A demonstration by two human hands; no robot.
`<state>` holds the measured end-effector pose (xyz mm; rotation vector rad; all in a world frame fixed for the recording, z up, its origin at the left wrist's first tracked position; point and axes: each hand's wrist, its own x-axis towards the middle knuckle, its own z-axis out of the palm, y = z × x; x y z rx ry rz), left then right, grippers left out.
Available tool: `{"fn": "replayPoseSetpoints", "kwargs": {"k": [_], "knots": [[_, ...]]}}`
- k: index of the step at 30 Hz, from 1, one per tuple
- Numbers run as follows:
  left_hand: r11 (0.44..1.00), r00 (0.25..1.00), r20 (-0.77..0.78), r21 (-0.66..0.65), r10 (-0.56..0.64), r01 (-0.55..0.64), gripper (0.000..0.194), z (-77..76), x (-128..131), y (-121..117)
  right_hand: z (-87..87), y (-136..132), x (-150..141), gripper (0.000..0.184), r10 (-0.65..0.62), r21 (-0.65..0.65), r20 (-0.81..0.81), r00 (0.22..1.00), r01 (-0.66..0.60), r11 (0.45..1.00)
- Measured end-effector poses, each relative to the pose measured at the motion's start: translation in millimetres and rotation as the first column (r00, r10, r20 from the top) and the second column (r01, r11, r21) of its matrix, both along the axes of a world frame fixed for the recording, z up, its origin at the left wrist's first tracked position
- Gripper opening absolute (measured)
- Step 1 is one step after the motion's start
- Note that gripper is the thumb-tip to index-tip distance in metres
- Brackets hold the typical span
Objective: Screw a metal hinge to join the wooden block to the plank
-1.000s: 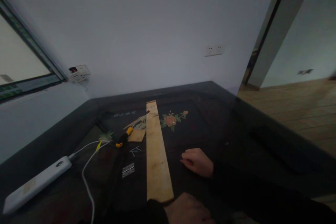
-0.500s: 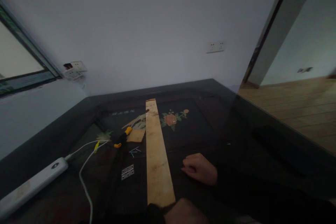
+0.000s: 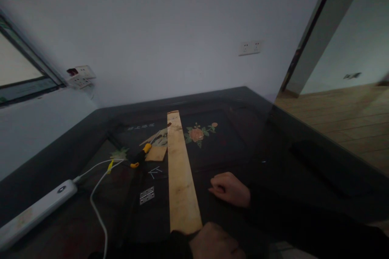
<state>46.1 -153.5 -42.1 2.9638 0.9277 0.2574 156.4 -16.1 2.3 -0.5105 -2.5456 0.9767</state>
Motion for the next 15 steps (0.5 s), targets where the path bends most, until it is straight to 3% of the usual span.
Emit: {"fn": "replayPoseSetpoints", "kwargs": {"k": [4,8,13,15], "knots": [[0.997,0.999,0.017,0.051,0.052,-0.053,0.035,8.2,5.0,-2.0,-1.0,0.4,0.6,0.035,-0.011,0.002,-0.017,1.0,0.011,1.0],[0.999,1.0,0.001,0.023,0.026,-0.026,0.033,9.7,3.0,0.0,-0.5,2.1,0.5,0.035,-0.008,-0.013,-0.014,1.0,0.008,1.0],[0.999,0.998,-0.046,-0.024,-0.042,0.041,0.024,-3.3,-1.8,1.5,0.9,3.8,-0.7,0.037,-0.016,-0.044,-0.016,1.0,0.015,0.999],[1.0,0.999,-0.046,-0.012,-0.016,0.015,0.026,-11.7,-1.0,1.1,1.7,4.0,-1.2,0.037,-0.019,-0.051,-0.013,1.0,0.019,0.998]]}}
